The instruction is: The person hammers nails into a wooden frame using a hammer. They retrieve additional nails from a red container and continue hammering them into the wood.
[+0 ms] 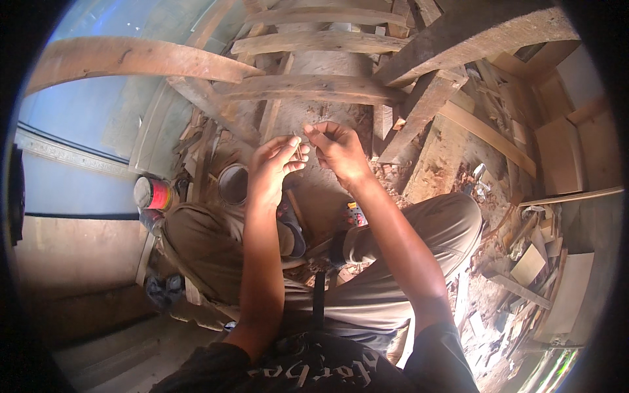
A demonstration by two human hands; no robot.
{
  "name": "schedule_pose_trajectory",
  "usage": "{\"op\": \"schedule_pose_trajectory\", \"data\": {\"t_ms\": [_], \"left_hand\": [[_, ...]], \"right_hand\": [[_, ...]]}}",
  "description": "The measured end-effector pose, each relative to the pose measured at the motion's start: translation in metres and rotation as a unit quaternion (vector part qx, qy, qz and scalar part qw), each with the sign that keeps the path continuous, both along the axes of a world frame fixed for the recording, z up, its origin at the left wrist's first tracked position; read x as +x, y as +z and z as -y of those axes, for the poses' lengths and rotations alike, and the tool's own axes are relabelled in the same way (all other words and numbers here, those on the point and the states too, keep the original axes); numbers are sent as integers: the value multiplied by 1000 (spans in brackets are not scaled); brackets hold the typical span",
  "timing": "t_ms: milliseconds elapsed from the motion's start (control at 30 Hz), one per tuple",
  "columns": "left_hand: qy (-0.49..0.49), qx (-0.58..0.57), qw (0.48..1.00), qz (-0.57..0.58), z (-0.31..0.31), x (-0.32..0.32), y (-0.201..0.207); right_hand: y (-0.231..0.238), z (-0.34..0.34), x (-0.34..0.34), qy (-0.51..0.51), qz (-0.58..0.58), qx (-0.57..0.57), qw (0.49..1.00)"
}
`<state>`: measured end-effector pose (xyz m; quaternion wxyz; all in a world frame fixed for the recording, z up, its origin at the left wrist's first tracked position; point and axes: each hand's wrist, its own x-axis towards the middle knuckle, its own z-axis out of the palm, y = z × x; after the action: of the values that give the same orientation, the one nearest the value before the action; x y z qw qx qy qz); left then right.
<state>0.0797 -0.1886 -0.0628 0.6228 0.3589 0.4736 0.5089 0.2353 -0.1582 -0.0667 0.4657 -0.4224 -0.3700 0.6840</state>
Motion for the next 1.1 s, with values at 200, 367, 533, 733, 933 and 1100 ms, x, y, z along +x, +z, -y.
{"op": "schedule_pose_trajectory", "data": {"t_ms": [200, 367, 533, 733, 933, 1100], "left_hand": [[79, -114, 986, -97, -18, -33, -83], [250, -193, 947, -54, -14, -67, -138], [344, -206, 915, 34, -2, -112, -182], [376, -215, 901, 19, 33, -133, -208], [402, -167, 900, 3, 35, -152, -202], [380, -197, 895, -124, 28, -153, -182]], "right_hand": [[-92, -14, 7, 0, 141, -64, 988], [-218, -21, 24, 51, 382, 11, 923], [-244, -30, 22, 72, 490, 69, 866], [-212, -32, -28, 123, 439, 23, 890], [-217, -29, -50, 160, 440, 55, 882], [-204, -35, -70, 177, 388, 60, 902]]}}
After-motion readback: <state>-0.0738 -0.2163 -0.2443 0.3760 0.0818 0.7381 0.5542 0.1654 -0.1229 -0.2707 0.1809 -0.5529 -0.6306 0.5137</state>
